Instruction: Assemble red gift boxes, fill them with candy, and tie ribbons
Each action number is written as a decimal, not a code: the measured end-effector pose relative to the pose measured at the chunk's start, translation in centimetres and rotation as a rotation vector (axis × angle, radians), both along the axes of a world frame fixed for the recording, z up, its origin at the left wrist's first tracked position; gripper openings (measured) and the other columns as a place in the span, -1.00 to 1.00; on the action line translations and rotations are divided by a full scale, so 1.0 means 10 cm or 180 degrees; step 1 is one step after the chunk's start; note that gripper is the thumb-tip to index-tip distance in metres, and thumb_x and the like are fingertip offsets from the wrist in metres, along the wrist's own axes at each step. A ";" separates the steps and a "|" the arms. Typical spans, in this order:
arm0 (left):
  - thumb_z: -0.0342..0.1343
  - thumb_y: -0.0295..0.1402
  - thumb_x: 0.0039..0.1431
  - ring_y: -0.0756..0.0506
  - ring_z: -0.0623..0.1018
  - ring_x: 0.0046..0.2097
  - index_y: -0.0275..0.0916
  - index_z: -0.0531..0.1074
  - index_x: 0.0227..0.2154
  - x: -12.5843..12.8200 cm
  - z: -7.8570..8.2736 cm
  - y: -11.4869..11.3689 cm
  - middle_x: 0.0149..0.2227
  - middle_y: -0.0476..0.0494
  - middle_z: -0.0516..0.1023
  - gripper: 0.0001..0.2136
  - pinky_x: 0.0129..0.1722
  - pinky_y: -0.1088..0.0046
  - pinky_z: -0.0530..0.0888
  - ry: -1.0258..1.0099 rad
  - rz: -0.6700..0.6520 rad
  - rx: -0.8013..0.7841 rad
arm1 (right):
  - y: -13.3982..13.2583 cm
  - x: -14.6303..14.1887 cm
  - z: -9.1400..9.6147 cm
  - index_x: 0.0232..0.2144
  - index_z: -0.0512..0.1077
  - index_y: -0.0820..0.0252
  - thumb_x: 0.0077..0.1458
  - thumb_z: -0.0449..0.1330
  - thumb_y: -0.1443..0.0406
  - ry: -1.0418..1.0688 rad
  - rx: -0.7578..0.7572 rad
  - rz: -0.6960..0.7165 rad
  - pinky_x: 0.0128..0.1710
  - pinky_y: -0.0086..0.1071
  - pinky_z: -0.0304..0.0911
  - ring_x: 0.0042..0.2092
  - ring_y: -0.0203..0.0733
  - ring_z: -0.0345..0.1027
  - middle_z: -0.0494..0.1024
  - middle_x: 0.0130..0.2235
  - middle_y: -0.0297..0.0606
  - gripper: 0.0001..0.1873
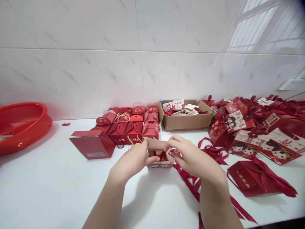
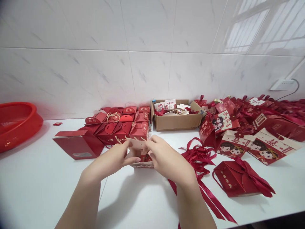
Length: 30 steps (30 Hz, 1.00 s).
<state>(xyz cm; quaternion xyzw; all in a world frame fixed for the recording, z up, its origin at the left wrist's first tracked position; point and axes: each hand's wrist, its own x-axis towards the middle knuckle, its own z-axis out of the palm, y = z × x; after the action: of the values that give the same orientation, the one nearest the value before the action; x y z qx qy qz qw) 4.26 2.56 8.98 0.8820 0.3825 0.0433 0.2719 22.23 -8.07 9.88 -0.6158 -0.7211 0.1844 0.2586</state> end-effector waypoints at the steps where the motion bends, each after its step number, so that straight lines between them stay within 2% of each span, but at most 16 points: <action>1: -0.01 -0.11 0.15 -0.14 0.49 -0.42 -0.22 0.35 -0.33 0.01 0.00 0.00 -0.41 -0.13 0.52 -0.74 -0.51 0.45 0.26 0.0127 0.0039 0.0144 | 0.00 0.02 -0.01 -0.27 0.36 0.15 0.06 -0.04 0.55 -0.0100 0.0021 -0.0031 -0.08 -0.17 0.27 0.00 -0.08 0.23 0.33 -0.10 -0.14 -0.70; 3: -0.14 -0.13 0.24 -0.19 0.51 -0.38 -0.21 0.36 -0.30 0.02 0.03 0.01 -0.37 -0.18 0.53 -0.71 -0.47 0.42 0.26 0.0311 0.0049 0.0386 | 0.01 0.05 -0.04 -0.23 0.35 0.16 0.08 0.00 0.50 -0.0264 0.0088 -0.0038 0.05 -0.06 0.18 0.23 0.04 -0.01 0.21 0.09 -0.03 -0.75; 4: -0.20 -0.16 0.28 -0.20 0.52 -0.35 -0.20 0.36 -0.28 0.02 0.04 0.02 -0.34 -0.19 0.54 -0.70 -0.44 0.40 0.27 0.0328 0.0014 0.0466 | 0.03 0.07 -0.06 -0.21 0.35 0.17 0.09 0.04 0.46 -0.0299 0.0083 -0.0033 0.10 -0.02 0.12 0.29 0.09 -0.15 0.14 0.15 -0.01 -0.78; 5: -0.24 -0.19 0.30 -0.21 0.52 -0.31 -0.18 0.36 -0.25 0.01 0.06 0.02 -0.29 -0.19 0.55 -0.70 -0.41 0.39 0.28 0.0300 -0.0027 0.0522 | 0.05 0.09 -0.07 -0.20 0.34 0.17 0.08 0.07 0.42 -0.0282 0.0037 -0.0030 0.12 0.00 0.08 0.31 0.11 -0.22 0.12 0.18 0.00 -0.80; 6: -0.26 -0.21 0.30 -0.21 0.53 -0.27 -0.16 0.35 -0.21 -0.01 0.07 0.03 -0.24 -0.18 0.54 -0.71 -0.39 0.38 0.30 0.0242 -0.0056 0.0551 | 0.08 0.11 -0.09 -0.19 0.33 0.18 0.06 0.11 0.39 -0.0207 -0.0031 -0.0037 0.12 0.00 0.08 0.29 0.11 -0.16 0.16 0.15 0.01 -0.79; 7: -0.25 -0.22 0.30 -0.21 0.52 -0.24 -0.15 0.33 -0.18 -0.03 0.08 0.04 -0.21 -0.16 0.53 -0.73 -0.37 0.38 0.31 0.0168 -0.0062 0.0561 | 0.11 0.13 -0.10 -0.19 0.31 0.18 0.03 0.15 0.38 -0.0096 -0.0098 -0.0055 0.09 -0.03 0.11 0.24 0.10 -0.02 0.24 0.09 -0.01 -0.76; 9: -0.17 -0.21 0.26 -0.20 0.51 -0.22 -0.16 0.28 -0.16 -0.06 0.08 0.08 -0.16 -0.17 0.49 -0.78 -0.38 0.39 0.33 0.0036 0.0017 0.0585 | 0.21 0.17 -0.14 -0.20 0.28 0.18 -0.02 0.16 0.40 0.0149 -0.0148 -0.0125 -0.04 -0.13 0.21 0.03 0.00 0.24 0.37 -0.08 -0.10 -0.73; 10: -0.12 -0.20 0.23 -0.20 0.51 -0.23 -0.18 0.26 -0.14 -0.07 0.07 0.11 -0.14 -0.19 0.47 -0.77 -0.39 0.39 0.33 -0.0026 0.0080 0.0614 | 0.27 0.18 -0.16 -0.20 0.27 0.18 -0.03 0.15 0.42 0.0250 -0.0119 -0.0169 -0.09 -0.19 0.23 -0.07 -0.06 0.29 0.39 -0.12 -0.14 -0.71; 13: 0.01 -0.24 0.13 -0.20 0.49 -0.21 -0.23 0.20 -0.04 -0.02 -0.05 0.24 -0.06 -0.27 0.41 -0.65 -0.35 0.37 0.36 -0.0452 0.0143 0.0656 | 0.45 0.24 -0.26 -0.12 0.22 0.18 -0.05 0.11 0.46 0.0430 0.0015 -0.0251 -0.19 -0.32 0.23 -0.14 -0.16 0.32 0.41 -0.11 -0.16 -0.62; 15: 0.02 -0.36 0.09 -0.15 0.48 -0.24 -0.21 0.20 -0.03 0.08 -0.16 0.36 -0.12 -0.22 0.43 -0.64 -0.34 0.40 0.36 -0.0833 -0.0012 0.0499 | 0.57 0.28 -0.35 -0.11 0.23 0.16 -0.08 0.09 0.48 0.0532 0.0051 -0.0272 -0.27 -0.38 0.22 -0.22 -0.20 0.35 0.46 -0.19 -0.23 -0.58; 18: -0.06 -0.50 0.04 -0.05 0.42 -0.36 -0.20 0.25 -0.21 0.22 -0.33 0.54 -0.34 -0.03 0.40 -0.78 -0.38 0.47 0.34 -0.1066 -0.0188 0.0398 | 0.72 0.34 -0.49 -0.27 0.32 0.16 -0.11 0.05 0.49 0.0645 0.0153 -0.0317 -0.35 -0.42 0.18 -0.35 -0.25 0.32 0.46 -0.37 -0.34 -0.71; 21: -0.09 -0.52 0.03 0.00 0.36 -0.37 -0.21 0.22 -0.31 0.28 -0.44 0.67 -0.39 0.02 0.32 -0.85 -0.38 0.51 0.32 -0.1214 -0.0243 0.0439 | 0.82 0.39 -0.58 -0.35 0.35 0.17 -0.11 0.02 0.48 0.0775 0.0393 -0.0356 -0.32 -0.42 0.17 -0.33 -0.26 0.31 0.47 -0.35 -0.34 -0.76; 26: -0.09 -0.53 0.01 -0.01 0.33 -0.39 -0.23 0.25 -0.45 0.25 -0.47 0.70 -0.45 0.01 0.32 -0.91 -0.36 0.50 0.31 -0.1199 -0.0417 0.0458 | 0.90 0.51 -0.67 -0.41 0.46 0.22 -0.04 0.10 0.43 0.0978 0.0451 -0.0112 -0.25 -0.39 0.22 -0.31 -0.24 0.35 0.52 -0.39 -0.30 -0.85; 28: -0.02 -0.45 0.05 -0.03 0.36 -0.38 -0.23 0.29 -0.43 0.23 -0.45 0.68 -0.43 -0.01 0.37 -0.98 -0.36 0.48 0.32 -0.1152 -0.0457 0.0443 | 0.89 0.55 -0.67 -0.36 0.52 0.22 0.00 0.17 0.34 0.1040 0.0350 0.0058 -0.23 -0.37 0.26 -0.29 -0.21 0.40 0.57 -0.34 -0.26 -0.86; 30: 0.02 -0.34 0.10 -0.04 0.38 -0.39 -0.23 0.31 -0.42 0.22 -0.42 0.65 -0.43 -0.03 0.40 -0.92 -0.38 0.47 0.33 -0.1114 -0.0444 0.0424 | 0.86 0.58 -0.65 -0.32 0.56 0.20 0.05 0.19 0.24 0.1079 0.0270 0.0188 -0.20 -0.34 0.29 -0.25 -0.17 0.43 0.60 -0.28 -0.22 -0.80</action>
<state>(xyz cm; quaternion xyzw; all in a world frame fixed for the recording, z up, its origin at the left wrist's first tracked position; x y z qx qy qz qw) 6.43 9.04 4.75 0.9014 0.2636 0.2022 0.2777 27.99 0.53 3.42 -0.5429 -0.6920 0.2625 0.3967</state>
